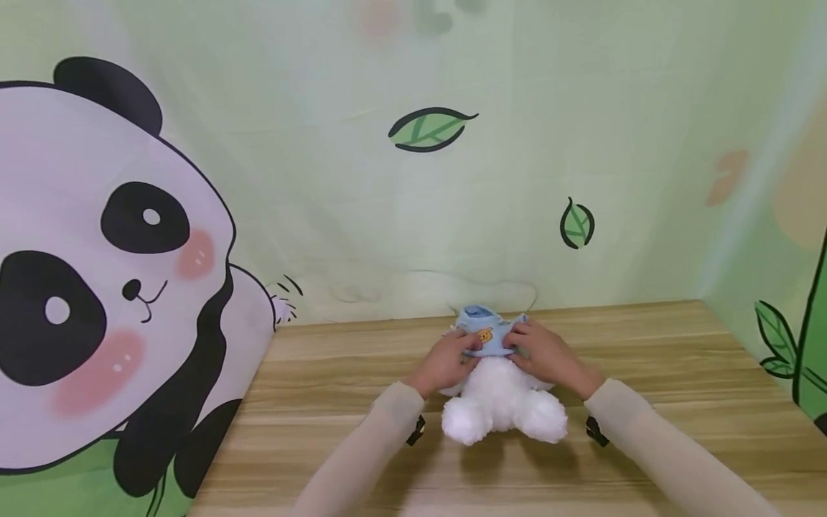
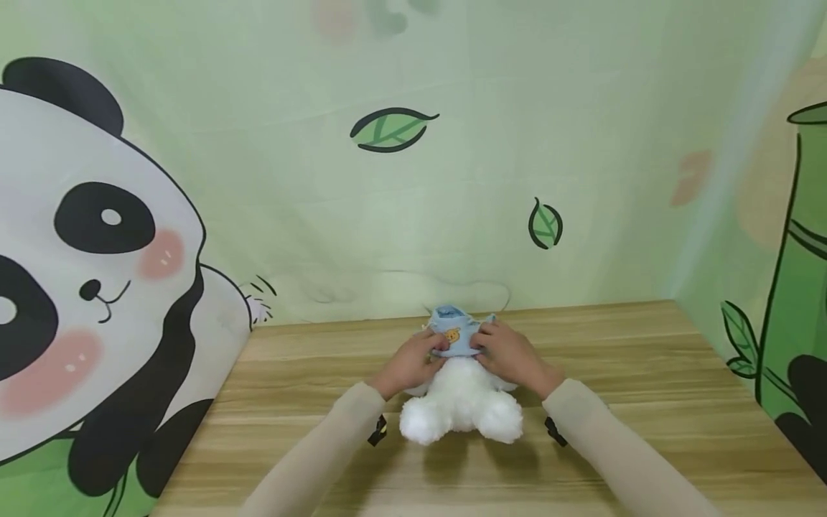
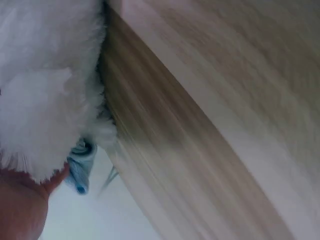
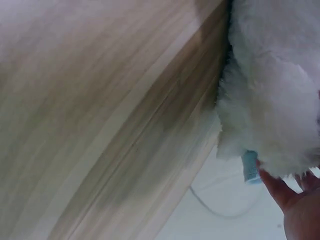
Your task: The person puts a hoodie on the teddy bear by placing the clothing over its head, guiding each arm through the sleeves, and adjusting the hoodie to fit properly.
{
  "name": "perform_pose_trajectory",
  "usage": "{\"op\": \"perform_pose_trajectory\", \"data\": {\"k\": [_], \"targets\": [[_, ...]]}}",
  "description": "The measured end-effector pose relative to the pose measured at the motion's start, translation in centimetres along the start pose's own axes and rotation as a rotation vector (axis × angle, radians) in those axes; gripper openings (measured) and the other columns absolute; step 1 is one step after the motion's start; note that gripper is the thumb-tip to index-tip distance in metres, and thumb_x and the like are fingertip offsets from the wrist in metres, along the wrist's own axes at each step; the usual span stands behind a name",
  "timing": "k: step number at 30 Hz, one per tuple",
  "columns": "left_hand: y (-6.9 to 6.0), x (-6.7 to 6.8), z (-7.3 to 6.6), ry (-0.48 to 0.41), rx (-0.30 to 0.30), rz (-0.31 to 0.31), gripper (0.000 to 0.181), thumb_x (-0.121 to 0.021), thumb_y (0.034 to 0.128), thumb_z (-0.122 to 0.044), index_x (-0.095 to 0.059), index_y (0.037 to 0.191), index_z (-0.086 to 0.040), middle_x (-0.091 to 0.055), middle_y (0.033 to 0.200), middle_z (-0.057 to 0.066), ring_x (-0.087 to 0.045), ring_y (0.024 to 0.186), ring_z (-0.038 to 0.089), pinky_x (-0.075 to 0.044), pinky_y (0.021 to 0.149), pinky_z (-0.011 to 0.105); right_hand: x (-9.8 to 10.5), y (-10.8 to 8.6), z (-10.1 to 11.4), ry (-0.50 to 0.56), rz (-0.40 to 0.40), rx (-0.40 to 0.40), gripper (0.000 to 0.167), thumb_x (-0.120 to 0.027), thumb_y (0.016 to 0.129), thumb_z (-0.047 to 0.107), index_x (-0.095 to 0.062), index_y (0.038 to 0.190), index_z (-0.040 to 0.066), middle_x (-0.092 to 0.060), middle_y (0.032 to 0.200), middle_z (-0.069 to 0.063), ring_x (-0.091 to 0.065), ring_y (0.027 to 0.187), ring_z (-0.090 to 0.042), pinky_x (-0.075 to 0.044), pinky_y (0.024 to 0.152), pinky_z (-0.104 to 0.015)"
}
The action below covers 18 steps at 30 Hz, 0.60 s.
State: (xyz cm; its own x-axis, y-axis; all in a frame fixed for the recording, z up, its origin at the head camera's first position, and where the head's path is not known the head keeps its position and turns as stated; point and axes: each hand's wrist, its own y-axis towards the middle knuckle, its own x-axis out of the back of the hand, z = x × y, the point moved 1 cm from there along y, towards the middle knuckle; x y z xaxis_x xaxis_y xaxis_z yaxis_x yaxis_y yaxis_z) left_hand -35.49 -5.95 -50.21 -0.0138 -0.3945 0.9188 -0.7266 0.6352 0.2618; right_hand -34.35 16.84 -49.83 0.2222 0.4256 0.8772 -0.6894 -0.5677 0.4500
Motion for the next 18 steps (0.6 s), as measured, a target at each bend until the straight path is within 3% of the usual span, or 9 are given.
{"op": "perform_pose_trajectory", "data": {"k": [5,8,12,15,18], "targets": [[-0.5,0.0,-0.3,0.014,-0.041,0.029,0.011,-0.065,0.094,-0.017,-0.066,0.103,-0.011,-0.064,0.106,0.004,-0.063,0.098,0.017,-0.052,0.087,0.028,-0.3,-0.3,-0.3,0.045,0.037,0.044,0.008,-0.075,0.084,0.013,-0.067,0.086,0.015,-0.063,0.095,-0.001,-0.057,0.089,-0.02,-0.05,0.077,-0.036],[-0.7,0.1,-0.3,0.019,-0.024,0.046,0.013,-0.063,0.0951,-0.019,-0.066,0.106,-0.012,-0.065,0.107,0.003,-0.063,0.1,0.016,-0.051,0.089,0.028,0.0,-0.3,-0.2,0.065,0.06,0.039,0.009,-0.074,0.084,0.014,-0.066,0.085,0.016,-0.063,0.094,0.0,-0.057,0.086,-0.017,-0.049,0.074,-0.034],[-1.0,0.2,0.0,-0.004,0.041,-0.005,0.015,-0.065,0.094,-0.02,-0.063,0.106,-0.012,-0.063,0.106,0.004,-0.06,0.099,0.017,-0.051,0.087,0.028,0.9,0.1,0.2,0.11,0.055,-0.042,0.016,-0.076,0.081,0.013,-0.063,0.089,0.012,-0.064,0.09,-0.001,-0.06,0.083,-0.019,-0.05,0.073,-0.034],[-1.2,0.4,0.2,-0.087,0.095,-0.06,0.018,-0.068,0.0915,-0.02,-0.058,0.103,-0.009,-0.061,0.102,0.006,-0.059,0.097,0.02,-0.051,0.085,0.029,1.2,0.3,0.1,0.208,0.065,-0.125,0.021,-0.076,0.082,0.012,-0.06,0.095,0.008,-0.065,0.091,-0.004,-0.062,0.086,-0.022,-0.052,0.076,-0.036],[-1.4,0.3,0.8,-0.234,0.173,-0.066,0.016,-0.063,0.0945,-0.02,-0.058,0.103,-0.007,-0.062,0.102,0.007,-0.06,0.098,0.019,-0.051,0.085,0.028,1.3,0.2,-0.5,0.343,0.1,-0.197,0.018,-0.072,0.085,0.009,-0.061,0.098,0.005,-0.066,0.096,-0.007,-0.064,0.092,-0.024,-0.054,0.079,-0.038]]}}
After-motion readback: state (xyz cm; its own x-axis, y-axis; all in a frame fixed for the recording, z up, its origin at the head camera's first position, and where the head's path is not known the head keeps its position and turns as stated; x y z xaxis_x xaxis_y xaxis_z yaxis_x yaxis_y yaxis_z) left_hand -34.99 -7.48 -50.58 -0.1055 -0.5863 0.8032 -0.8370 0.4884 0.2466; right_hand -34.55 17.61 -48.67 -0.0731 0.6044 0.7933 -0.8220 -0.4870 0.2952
